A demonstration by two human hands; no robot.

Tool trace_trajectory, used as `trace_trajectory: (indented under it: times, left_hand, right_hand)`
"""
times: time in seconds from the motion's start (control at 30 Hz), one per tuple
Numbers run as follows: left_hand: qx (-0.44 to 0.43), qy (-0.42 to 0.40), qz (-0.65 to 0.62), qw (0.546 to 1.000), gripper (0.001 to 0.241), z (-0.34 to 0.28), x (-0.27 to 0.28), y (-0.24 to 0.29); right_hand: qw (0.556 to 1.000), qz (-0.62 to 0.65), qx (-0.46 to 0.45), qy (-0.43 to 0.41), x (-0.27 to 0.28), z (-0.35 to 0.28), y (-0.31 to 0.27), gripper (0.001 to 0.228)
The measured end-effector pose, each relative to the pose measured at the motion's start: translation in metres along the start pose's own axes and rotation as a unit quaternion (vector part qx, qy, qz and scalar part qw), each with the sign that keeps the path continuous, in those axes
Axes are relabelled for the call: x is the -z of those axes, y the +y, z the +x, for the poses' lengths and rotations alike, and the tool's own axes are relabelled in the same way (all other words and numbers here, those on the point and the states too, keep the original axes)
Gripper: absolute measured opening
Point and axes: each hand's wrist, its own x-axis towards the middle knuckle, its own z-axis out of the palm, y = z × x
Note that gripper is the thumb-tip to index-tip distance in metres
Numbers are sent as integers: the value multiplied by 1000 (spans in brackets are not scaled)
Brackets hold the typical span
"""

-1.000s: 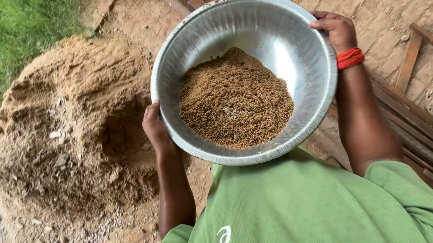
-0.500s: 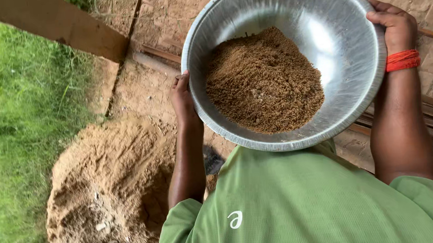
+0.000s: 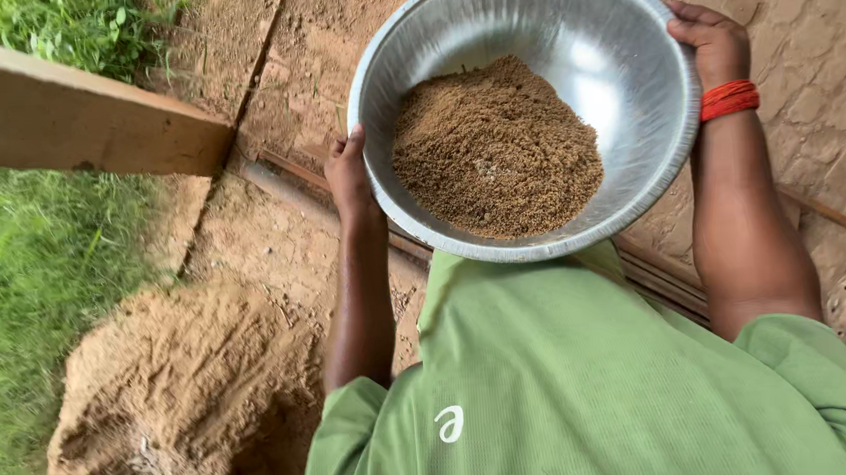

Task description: The person uses a hoe to shovel sand from a pile into a metal bowl, then lifts the bowl and pours the sand back onto the pile.

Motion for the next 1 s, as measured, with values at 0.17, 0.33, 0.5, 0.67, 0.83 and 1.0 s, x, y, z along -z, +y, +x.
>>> trace_trajectory:
  times: [0.17,0.33,0.5,0.67,0.83,1.0]
  left_hand:
    - [106,37,11,994,21,68,-69,2]
    - [87,81,72,990,27,165,-131,-30]
    - [175,50,42,982,27,238,-169,-40]
    - [218,21,122,968,53,328,-206,-27]
    - [243,36,194,950,52,358,-223,20]
    - [190,48,184,963,49,422,-215,-16]
  right_hand:
    - [993,-94,-72,26,-1,140,25,29]
    - [992,-81,-93,1,-16,224,15,27]
    - [977,-151,-153,-9,-24,288,9,33]
    - [962,-197,-186,-14,-54,356,37,36]
    - [955,-198,-221,-12,-72,403,34,34]
    - [923,-345,-164,-47,-78,432,56,43]
